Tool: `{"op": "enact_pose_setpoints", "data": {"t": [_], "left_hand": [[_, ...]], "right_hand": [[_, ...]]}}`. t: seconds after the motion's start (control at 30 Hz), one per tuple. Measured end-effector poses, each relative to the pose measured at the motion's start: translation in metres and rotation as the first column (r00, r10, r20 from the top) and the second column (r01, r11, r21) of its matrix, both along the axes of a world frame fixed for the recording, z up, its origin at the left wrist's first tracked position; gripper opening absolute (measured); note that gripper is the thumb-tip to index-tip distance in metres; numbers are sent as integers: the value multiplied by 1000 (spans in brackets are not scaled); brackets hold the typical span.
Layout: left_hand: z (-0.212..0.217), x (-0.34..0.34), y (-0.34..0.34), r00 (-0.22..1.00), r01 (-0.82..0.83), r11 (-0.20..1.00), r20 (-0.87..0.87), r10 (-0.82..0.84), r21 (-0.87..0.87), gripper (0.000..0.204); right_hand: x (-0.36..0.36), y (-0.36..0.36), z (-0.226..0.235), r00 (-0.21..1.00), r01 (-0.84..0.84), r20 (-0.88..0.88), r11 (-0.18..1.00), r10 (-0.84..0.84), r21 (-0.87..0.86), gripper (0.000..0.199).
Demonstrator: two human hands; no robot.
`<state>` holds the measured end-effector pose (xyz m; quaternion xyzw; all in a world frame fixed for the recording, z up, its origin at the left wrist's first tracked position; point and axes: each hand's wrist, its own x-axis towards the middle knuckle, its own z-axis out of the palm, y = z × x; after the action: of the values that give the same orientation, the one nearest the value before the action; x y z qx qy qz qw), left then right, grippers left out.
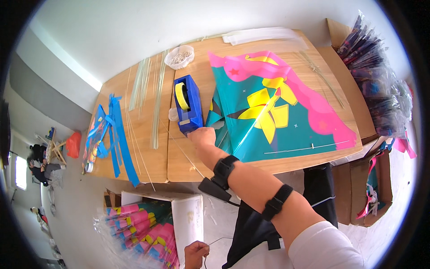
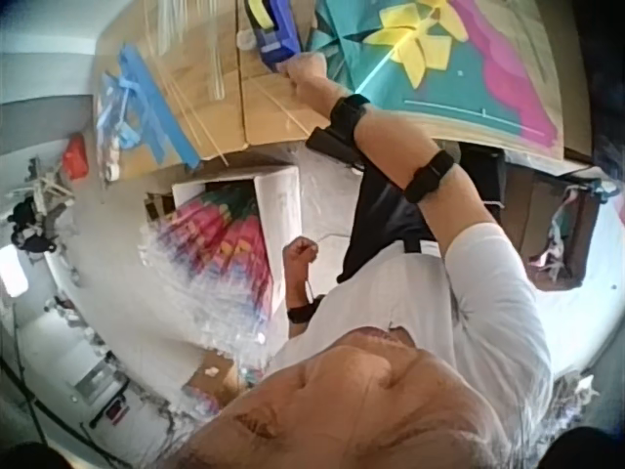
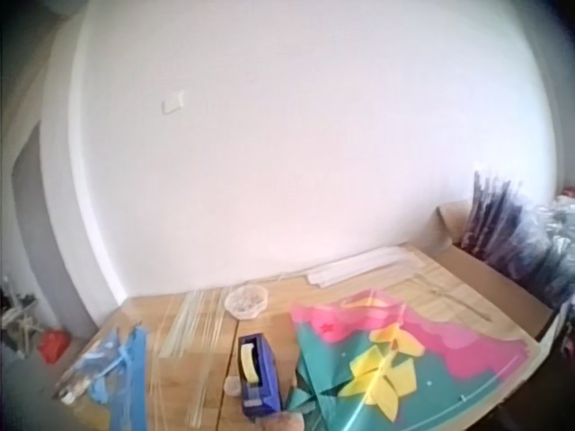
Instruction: The recorder is assembling a Pikachu-themed kite, attaching thin plastic rods to the kite's surface using tape and string.
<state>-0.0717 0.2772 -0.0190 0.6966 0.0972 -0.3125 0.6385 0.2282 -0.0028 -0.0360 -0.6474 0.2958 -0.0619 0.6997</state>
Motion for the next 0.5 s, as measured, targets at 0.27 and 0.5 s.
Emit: {"op": "enact_pose_setpoints", "data": {"t": [0.27, 0.5], "left_hand": [[16, 14, 13, 995, 30, 995, 87, -39, 97, 2], [38, 59, -45, 929, 271, 948, 211, -303, 168, 2]], "right_hand": [[-97, -63, 82, 980, 29, 175, 938, -94, 346, 10], [-251, -199, 73, 921, 237, 111, 762, -374, 603, 13]]}}
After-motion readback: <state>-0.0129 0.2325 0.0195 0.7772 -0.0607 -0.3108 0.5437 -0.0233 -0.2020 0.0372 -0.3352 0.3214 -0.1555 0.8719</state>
